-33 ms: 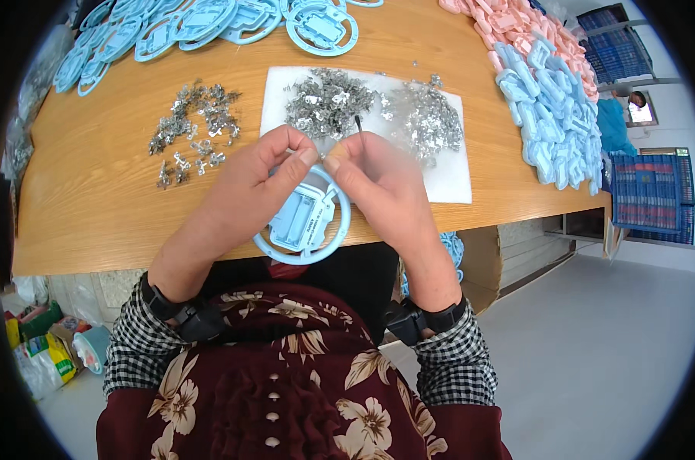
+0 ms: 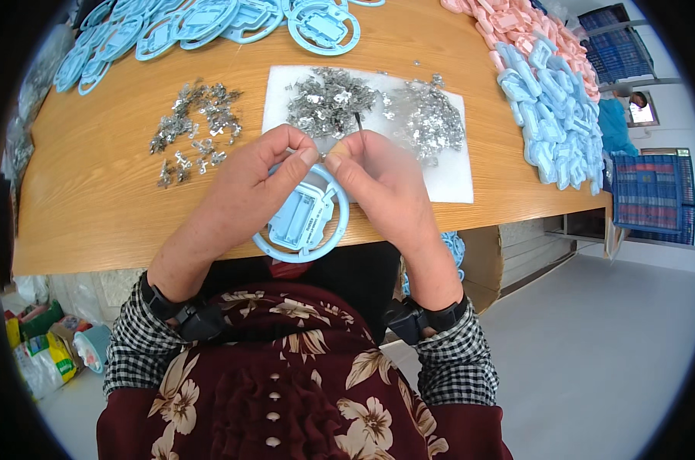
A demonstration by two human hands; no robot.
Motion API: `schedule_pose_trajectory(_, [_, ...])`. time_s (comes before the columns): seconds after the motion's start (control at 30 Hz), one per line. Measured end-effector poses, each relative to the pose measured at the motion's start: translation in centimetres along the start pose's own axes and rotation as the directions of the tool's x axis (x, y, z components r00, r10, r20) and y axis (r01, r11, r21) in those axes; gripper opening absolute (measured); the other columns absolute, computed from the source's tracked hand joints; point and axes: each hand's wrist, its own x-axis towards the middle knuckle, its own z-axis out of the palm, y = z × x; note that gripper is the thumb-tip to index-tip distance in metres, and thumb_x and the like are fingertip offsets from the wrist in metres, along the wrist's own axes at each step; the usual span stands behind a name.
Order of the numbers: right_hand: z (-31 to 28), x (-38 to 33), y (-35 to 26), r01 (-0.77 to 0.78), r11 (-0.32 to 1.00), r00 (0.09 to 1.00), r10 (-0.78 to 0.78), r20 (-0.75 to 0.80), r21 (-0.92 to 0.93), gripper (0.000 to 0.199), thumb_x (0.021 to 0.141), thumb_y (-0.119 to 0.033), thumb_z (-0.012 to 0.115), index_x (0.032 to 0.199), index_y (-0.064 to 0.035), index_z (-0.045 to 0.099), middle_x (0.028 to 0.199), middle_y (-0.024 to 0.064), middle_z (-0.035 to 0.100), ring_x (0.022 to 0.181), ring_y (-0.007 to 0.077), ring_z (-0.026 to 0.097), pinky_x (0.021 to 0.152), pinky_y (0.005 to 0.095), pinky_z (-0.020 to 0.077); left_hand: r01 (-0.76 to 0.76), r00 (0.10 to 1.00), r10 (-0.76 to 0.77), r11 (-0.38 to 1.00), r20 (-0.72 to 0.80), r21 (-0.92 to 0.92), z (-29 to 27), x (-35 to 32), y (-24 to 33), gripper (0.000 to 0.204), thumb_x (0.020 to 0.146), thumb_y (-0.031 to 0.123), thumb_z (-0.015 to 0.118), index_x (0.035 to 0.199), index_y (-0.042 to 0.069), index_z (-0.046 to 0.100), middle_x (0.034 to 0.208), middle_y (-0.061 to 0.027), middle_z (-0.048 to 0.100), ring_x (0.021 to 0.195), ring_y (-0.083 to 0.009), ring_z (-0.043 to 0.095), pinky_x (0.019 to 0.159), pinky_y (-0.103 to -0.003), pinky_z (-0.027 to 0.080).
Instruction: Assembling small silver metal decorative pieces into circular blue plastic ring bases using a small hand tool.
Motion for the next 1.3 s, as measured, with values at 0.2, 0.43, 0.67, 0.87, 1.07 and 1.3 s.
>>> schedule_pose_trajectory(0.2, [0.4,-0.4,-0.2,0.082,0.991,0.992,-0.071,0.107,-0.101,0.016,0.092,-0.015,0.070,0.092,-0.0005,0.063,0.080,-0.0023,0.058,0.072,0.0051,0.050,0.063,0.0234,0.0416,-0.070,0.991,0.102,0.951,-0.091,0.300,-1.5,-0.5,-1.1,0.027,0.104,0.021,0.048,0.115,0.002,0.062,0.084,-0.0149,0.067,0.074,-0.0256,0.065,0.069,-0.037,0.050])
schedule_pose_trajectory(0.43, [1.1,0.2,-0.5,0.248,0.879,0.963,-0.177,0.204,-0.406,0.015,0.088,-0.014,0.072,0.092,-0.0023,0.063,0.077,0.0022,0.055,0.064,0.0094,0.050,0.057,0.0264,0.0424,-0.126,0.987,0.153,0.928,-0.051,0.351,-2.0,-0.1,-1.9,0.029,0.103,0.021,0.048,0.115,0.001,0.065,0.087,-0.0192,0.069,0.077,-0.0313,0.066,0.070,-0.040,0.050])
schedule_pose_trajectory(0.67, [1.5,0.7,0.0,0.452,0.708,0.892,-0.350,0.286,-0.543,0.011,0.088,-0.012,0.070,0.095,-0.0050,0.064,0.083,0.0094,0.063,0.072,0.0277,0.063,0.064,0.0370,0.0498,-0.117,0.991,0.133,0.929,-0.023,0.350,-2.2,0.2,-2.1,0.029,0.102,0.021,0.048,0.115,0.002,0.066,0.086,-0.0179,0.069,0.077,-0.0308,0.067,0.070,-0.040,0.051])
schedule_pose_trajectory(0.87, [2.5,-0.7,-0.4,0.471,0.620,0.878,-0.401,0.263,-0.627,0.018,0.086,-0.007,0.068,0.104,-0.0077,0.065,0.083,0.0111,0.063,0.077,0.0322,0.064,0.066,0.0433,0.0503,-0.116,0.990,0.139,0.928,-0.039,0.353,-2.3,0.3,-2.5,0.029,0.101,0.021,0.048,0.113,0.002,0.067,0.088,-0.0178,0.070,0.079,-0.0308,0.068,0.072,-0.040,0.052])
schedule_pose_trajectory(1.07, [2.1,-2.5,-0.3,0.439,0.569,0.898,-0.305,0.318,-0.695,0.023,0.089,-0.008,0.066,0.111,-0.0064,0.062,0.087,0.0128,0.064,0.080,0.0335,0.065,0.066,0.0448,0.0505,-0.076,0.995,0.091,0.945,-0.031,0.319,-2.3,0.4,-2.3,0.029,0.101,0.021,0.048,0.112,0.002,0.067,0.091,-0.0180,0.071,0.083,-0.0304,0.069,0.075,-0.040,0.053])
schedule_pose_trajectory(1.3, [1.3,-2.7,-1.1,0.299,0.566,0.942,-0.303,0.144,-0.769,0.017,0.095,-0.016,0.062,0.110,-0.0079,0.064,0.079,0.0134,0.064,0.073,0.0325,0.066,0.062,0.0413,0.0512,-0.081,0.994,0.100,0.934,-0.039,0.348,-2.2,0.4,-2.3,0.029,0.101,0.020,0.048,0.112,0.001,0.066,0.091,-0.0170,0.072,0.082,-0.0299,0.069,0.075,-0.039,0.053])
